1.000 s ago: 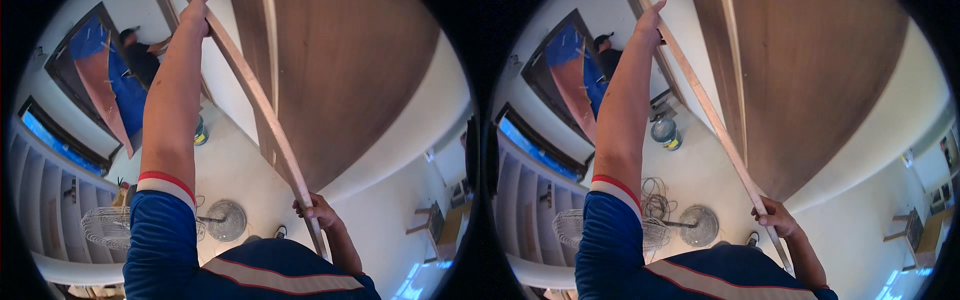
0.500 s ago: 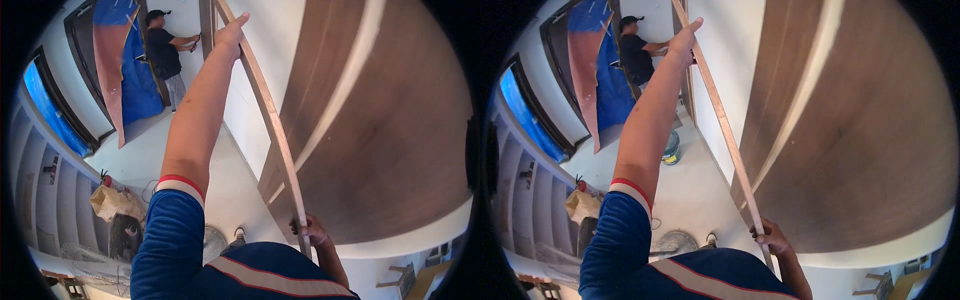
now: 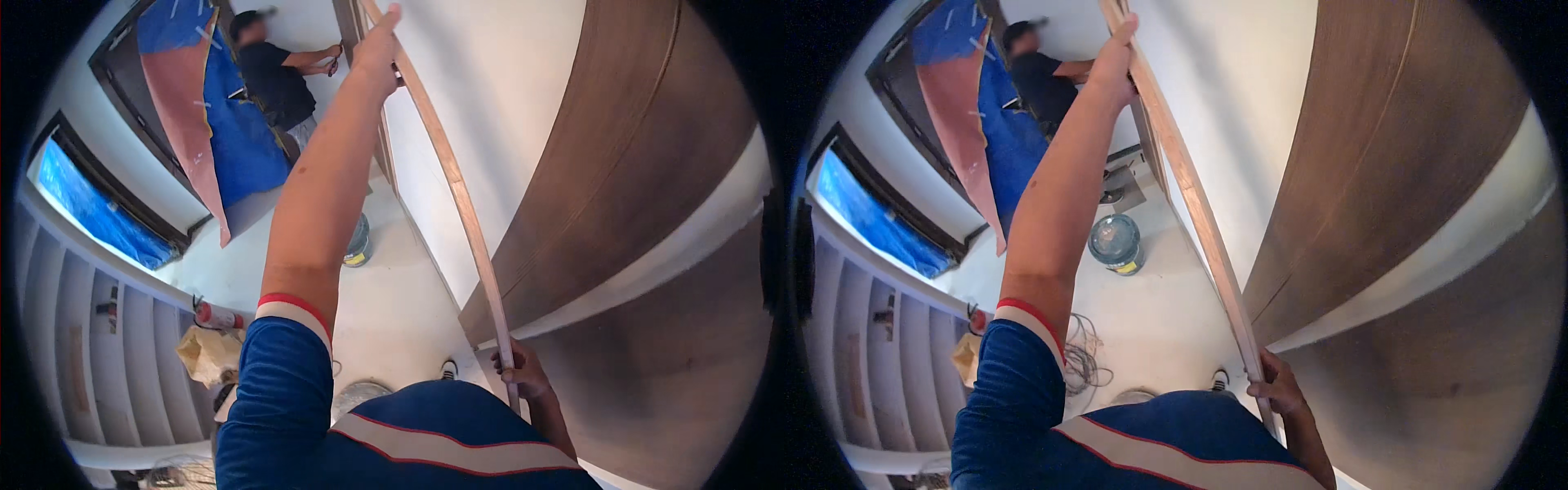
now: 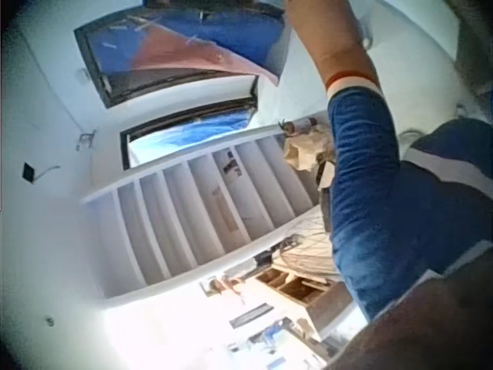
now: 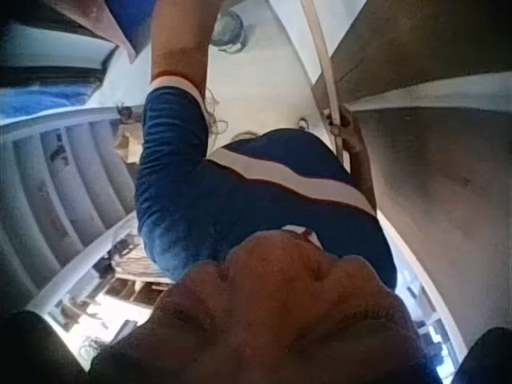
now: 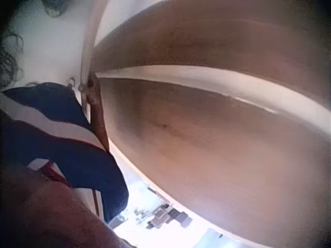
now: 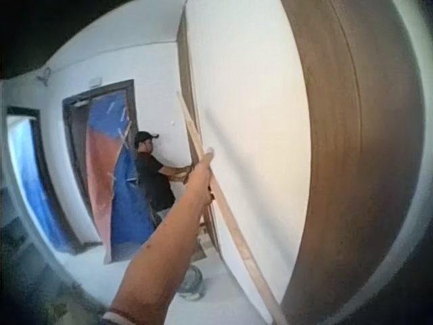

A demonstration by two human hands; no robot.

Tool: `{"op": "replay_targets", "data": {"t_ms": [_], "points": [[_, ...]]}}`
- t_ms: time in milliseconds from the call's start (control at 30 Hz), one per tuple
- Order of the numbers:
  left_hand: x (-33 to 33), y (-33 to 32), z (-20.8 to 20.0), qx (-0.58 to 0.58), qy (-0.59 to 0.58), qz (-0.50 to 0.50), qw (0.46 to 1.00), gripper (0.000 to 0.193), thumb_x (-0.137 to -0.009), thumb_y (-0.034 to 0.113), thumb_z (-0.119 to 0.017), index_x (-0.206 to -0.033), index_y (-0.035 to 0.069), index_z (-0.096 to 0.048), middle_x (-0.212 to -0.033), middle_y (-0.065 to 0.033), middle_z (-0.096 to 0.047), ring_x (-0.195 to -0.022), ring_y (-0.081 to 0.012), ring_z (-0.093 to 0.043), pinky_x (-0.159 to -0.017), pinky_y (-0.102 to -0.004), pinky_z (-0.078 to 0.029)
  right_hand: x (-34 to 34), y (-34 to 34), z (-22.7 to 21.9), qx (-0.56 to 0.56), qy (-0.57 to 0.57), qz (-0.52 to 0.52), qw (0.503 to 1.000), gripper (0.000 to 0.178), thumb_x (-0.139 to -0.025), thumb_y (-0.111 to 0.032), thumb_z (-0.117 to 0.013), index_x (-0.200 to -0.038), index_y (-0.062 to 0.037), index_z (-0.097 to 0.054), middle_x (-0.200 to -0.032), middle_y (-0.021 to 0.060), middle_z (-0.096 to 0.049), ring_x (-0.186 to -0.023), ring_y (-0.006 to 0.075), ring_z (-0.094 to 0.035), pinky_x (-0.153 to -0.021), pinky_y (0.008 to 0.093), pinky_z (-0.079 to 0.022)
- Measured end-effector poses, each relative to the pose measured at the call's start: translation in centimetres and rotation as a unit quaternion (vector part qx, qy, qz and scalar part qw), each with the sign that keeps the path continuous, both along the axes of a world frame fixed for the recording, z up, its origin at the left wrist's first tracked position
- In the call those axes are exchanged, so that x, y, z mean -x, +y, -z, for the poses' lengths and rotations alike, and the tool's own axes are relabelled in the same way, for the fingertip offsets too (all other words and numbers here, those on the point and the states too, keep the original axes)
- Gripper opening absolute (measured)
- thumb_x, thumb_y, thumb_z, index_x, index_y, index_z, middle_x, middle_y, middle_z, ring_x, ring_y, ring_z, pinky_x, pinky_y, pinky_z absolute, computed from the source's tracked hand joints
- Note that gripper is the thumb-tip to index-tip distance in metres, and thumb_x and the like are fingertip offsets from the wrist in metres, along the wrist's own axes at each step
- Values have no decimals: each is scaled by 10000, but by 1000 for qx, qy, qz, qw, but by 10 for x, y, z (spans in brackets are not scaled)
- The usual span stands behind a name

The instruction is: Shaping a wood board and installing decorative wall panels in a residential interior.

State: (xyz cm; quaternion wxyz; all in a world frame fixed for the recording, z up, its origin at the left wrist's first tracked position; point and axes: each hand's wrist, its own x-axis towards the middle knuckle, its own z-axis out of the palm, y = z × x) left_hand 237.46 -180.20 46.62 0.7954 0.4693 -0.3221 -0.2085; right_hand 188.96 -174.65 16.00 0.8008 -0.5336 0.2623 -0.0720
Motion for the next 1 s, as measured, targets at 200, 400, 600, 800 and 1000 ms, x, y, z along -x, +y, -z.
{"op": "replay_targets", "data": {"t_ms": [200, 400, 600, 800, 1000], "points": [[-64, -13, 27, 32, 77, -21, 996, 925, -928, 647, -568, -1474, -62, -335, -1310, -248, -488, -1213, -362, -507, -1038, -537, -401, -69, -39, 3, 8, 2, -14, 1000, 1183, -496, -456, -940, -1482, -7, -465, -1103, 45, -580, -1010, 194, -556, -925, 342, -441], [-113, 24, 138, -44, 78, 74, 993, 1026, -907, 722, -521, -1583, 23, -195, -1547, -248, -351, -1438, -378, -327, -1129, -554, -296, -155, -51, -11, 31, 1, 17, 999, 991, -502, -414, -937, -1324, -31, -538, -1080, 41, -599, -994, 179, -571, -903, 330, -457], [-88, 35, 197, 43, -35, 161, 985, 1136, -830, 783, -580, -1577, 32, -171, -1570, -222, -331, -1406, -359, -407, -1127, -542, -351, -293, -42, -63, 78, -4, 86, 993, 1100, -469, -392, -927, -1417, -11, -520, -1009, 34, -605, -920, 155, -570, -823, 306, -468], [-125, 26, 176, 159, 77, 219, 960, 1158, -766, 766, -682, -1566, 87, -191, -1540, -236, -371, -1367, -349, -464, -1093, -513, -413, -415, -47, -129, 127, -35, 86, 988, 1086, -485, -372, -932, -1382, 50, -487, -1230, 86, -564, -1114, 192, -519, -977, 333, -379], [-210, -21, 175, 152, 136, 406, 891, 970, -846, 752, -588, -1451, 20, -392, -1268, -207, -607, -1100, -330, -643, -976, -478, -509, -498, -89, -153, 120, -50, 58, 990, 1007, -513, -438, -905, -1321, 35, -535, -1112, 70, -617, -1007, 180, -572, -897, 311, -443]]}}
